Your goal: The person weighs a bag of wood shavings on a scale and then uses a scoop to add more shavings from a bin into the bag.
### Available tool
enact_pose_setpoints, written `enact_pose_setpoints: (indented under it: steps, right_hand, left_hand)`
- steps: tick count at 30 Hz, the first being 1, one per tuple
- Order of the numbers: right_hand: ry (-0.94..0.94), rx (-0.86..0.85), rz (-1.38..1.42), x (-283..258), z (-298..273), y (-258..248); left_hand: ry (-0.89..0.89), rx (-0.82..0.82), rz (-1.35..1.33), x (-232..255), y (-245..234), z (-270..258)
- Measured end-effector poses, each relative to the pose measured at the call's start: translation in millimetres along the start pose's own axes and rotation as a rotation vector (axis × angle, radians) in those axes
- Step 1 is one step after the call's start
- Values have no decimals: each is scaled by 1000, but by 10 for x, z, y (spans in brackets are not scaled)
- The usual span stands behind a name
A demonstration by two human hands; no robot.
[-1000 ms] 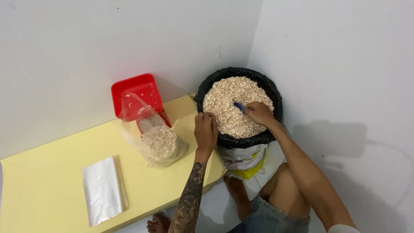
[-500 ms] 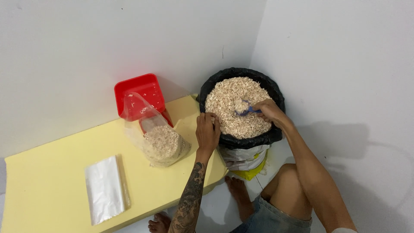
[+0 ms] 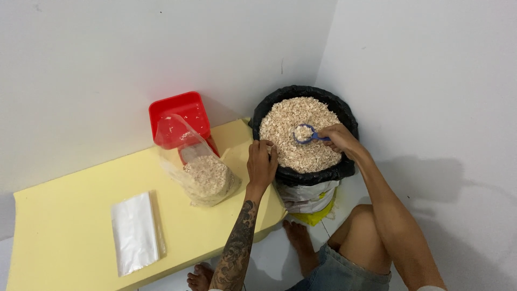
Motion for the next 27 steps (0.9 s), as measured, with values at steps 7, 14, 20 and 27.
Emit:
enact_pose_setpoints:
  steps: [7,14,20,27]
  right_hand:
    - [-23,-1,48,-136,-79,78]
    - [-148,-93,134,-746,-288,522]
    - [-283,-208,173,-1673,-673,1178]
    - [-449,-370,175,-2364,-717,1967]
  left_hand:
    - [-35,-11,-32,395,-689,119]
    - [77,184,-3,1034,-2186,113]
    - [202,385,183,740,-3014,89]
    - [54,172,321,251,-3058,82]
Point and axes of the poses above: each hand's wrist, its own z-axis towards the middle knuckle, its own y-axis out of the palm, x = y × z, the point moved 6 cm from there along z, towards the middle knuckle, and after that the axes turned 2 degrees about y, right-handed, at the moved point
